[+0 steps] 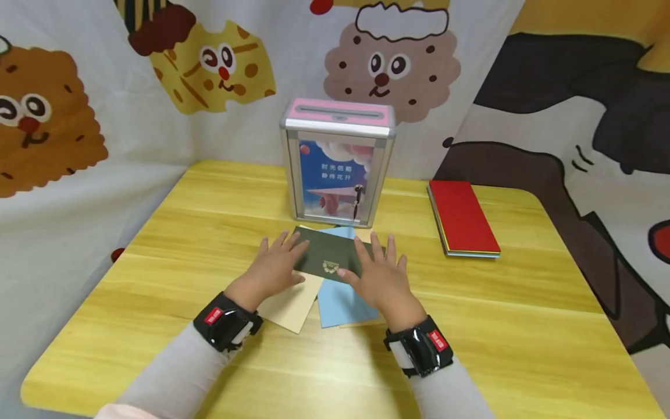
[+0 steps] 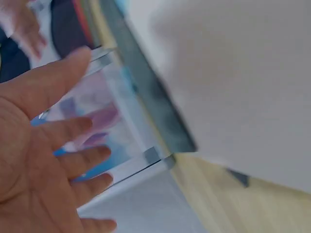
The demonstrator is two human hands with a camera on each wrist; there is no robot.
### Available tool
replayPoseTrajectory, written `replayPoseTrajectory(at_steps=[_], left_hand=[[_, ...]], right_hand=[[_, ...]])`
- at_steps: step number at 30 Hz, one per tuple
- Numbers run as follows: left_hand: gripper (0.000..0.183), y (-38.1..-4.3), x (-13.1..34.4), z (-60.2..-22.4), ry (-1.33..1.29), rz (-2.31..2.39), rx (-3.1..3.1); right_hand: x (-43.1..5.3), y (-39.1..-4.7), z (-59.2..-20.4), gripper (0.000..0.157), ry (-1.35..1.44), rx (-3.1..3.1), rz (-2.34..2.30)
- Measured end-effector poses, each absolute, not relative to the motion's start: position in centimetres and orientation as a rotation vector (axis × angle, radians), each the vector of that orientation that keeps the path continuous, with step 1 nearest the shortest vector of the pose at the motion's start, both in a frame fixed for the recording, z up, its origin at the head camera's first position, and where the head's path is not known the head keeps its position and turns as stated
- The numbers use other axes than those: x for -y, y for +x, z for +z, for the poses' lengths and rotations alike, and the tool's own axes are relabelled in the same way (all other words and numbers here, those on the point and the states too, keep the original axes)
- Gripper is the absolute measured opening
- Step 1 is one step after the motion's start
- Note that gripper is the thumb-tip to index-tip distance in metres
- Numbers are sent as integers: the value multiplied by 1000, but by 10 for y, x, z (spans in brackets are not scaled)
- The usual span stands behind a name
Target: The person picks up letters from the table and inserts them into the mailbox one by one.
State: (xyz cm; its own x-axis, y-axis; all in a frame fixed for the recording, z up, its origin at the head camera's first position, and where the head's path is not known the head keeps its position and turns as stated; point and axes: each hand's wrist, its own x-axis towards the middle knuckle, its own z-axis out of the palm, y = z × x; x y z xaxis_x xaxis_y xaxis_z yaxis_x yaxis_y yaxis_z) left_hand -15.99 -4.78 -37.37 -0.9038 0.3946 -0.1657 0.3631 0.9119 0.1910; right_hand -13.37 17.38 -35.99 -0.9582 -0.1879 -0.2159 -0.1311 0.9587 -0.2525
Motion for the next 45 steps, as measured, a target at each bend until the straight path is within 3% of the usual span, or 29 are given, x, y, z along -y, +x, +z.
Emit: replayPoseTrajectory(at_steps=[5,8,28,36,45], left_hand=[[50,-166,37,-390,737,113,-2873],[43,-169,31,-395,755,66,-2863],[28,-180,23,-406,1112,-295,-2881],[27,-181,25,-405,1108,-309,-2904],[28,-186,37,-388,1105,-129,-3099]], right_hand=[[-178,-133,-363,80,-247,-2884,-352],[-180,-133,-364,80,-246,-2884,-359],[-190,-136,-375,82,-240,-2841,-428],[-190,-141,-378,81,-263,-2818,-480],[-193,-145,-375,60,-229,-2864,-640]])
